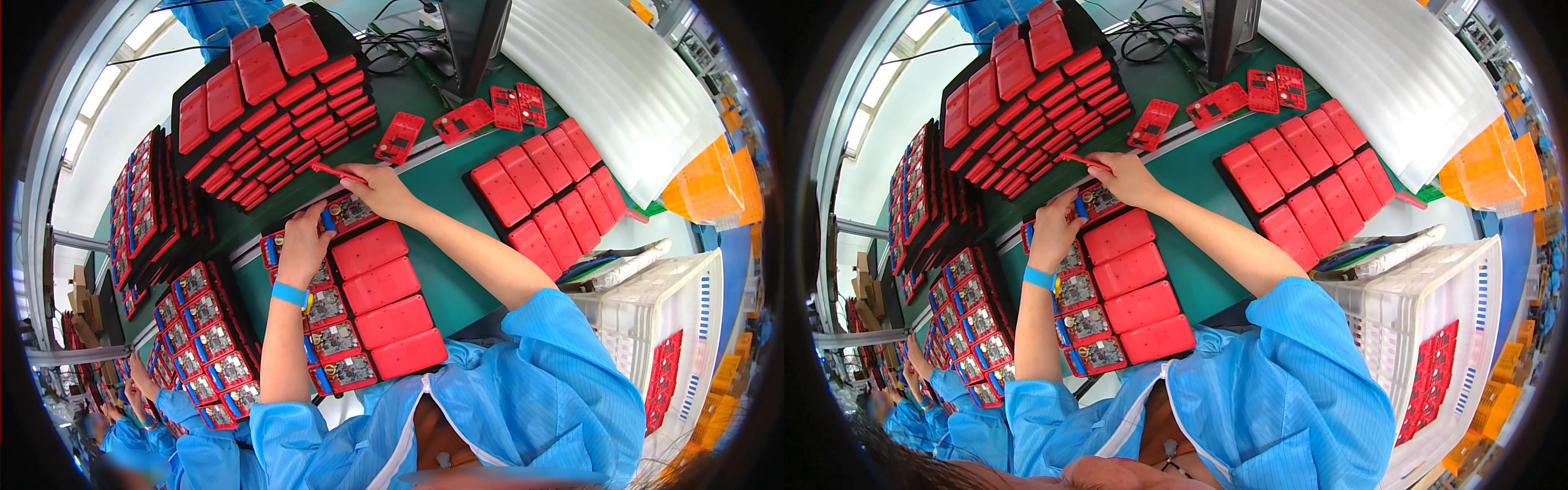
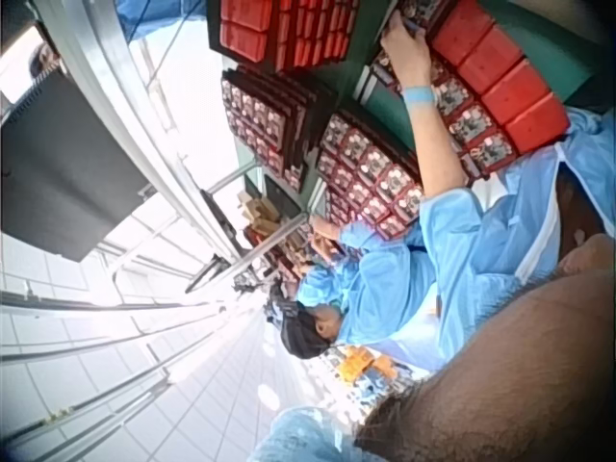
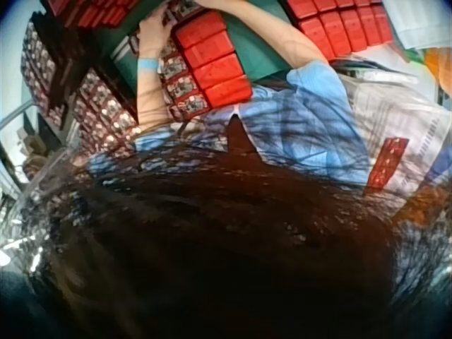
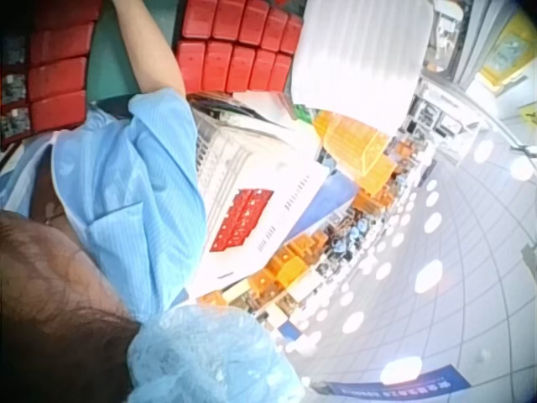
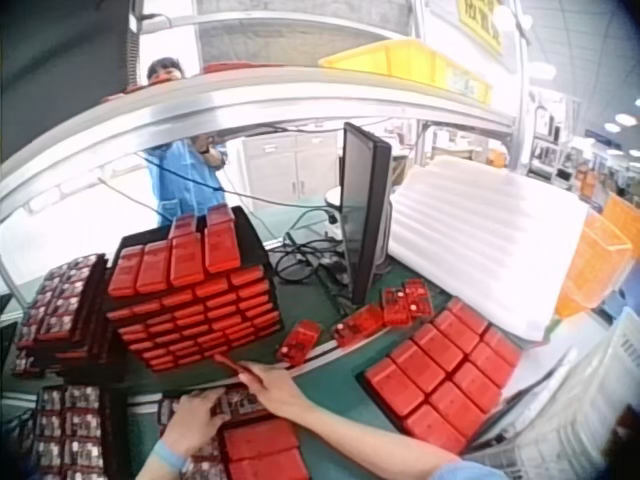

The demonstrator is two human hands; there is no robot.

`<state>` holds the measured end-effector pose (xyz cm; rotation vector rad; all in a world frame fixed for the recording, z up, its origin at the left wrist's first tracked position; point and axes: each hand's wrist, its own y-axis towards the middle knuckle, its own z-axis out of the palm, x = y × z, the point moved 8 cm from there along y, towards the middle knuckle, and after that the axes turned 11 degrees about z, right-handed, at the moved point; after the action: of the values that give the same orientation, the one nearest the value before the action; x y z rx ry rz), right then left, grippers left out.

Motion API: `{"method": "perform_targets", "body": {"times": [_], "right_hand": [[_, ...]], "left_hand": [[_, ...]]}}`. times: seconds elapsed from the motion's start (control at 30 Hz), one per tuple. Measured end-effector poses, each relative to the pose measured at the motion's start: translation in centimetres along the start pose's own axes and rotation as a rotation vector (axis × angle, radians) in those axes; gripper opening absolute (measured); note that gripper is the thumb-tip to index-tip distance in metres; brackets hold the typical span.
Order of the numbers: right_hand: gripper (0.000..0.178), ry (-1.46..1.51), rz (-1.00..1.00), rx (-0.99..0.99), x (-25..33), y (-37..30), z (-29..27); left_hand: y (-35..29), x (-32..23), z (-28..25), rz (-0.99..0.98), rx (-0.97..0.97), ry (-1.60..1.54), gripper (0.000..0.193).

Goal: The person picks up a red plastic cover, aligns it over a circuit board, and presses it down by hand. They repeat this process for several units, occasionally placing a small black component into a cover before assembly.

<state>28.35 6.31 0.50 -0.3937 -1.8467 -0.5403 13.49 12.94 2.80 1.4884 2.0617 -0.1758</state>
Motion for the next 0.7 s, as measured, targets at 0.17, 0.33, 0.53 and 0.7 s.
{"method": "perform_targets", "body": {"times": [0.17,0.33,0.53,0.7], "right_hand": [[0.032,0.013,0.007,0.005,0.0,0.0,0.1],[0.032,0.015,0.011,0.002,-0.1,0.0,0.0],[0.032,-0.007,0.061,0.02,-0.2,0.0,0.2],[0.033,-0.023,0.004,-0.009,0.2,-0.1,0.1]], "left_hand": [[0.0,0.3,0.0,0.016,0.003,0.03,0.06],[0.1,0.3,0.2,-0.04,0.03,0.01,0.062],[0.7,-0.6,0.3,-0.044,0.062,0.074,0.063],[1.1,-2.1,0.6,0.173,0.039,0.181,0.064]]}}
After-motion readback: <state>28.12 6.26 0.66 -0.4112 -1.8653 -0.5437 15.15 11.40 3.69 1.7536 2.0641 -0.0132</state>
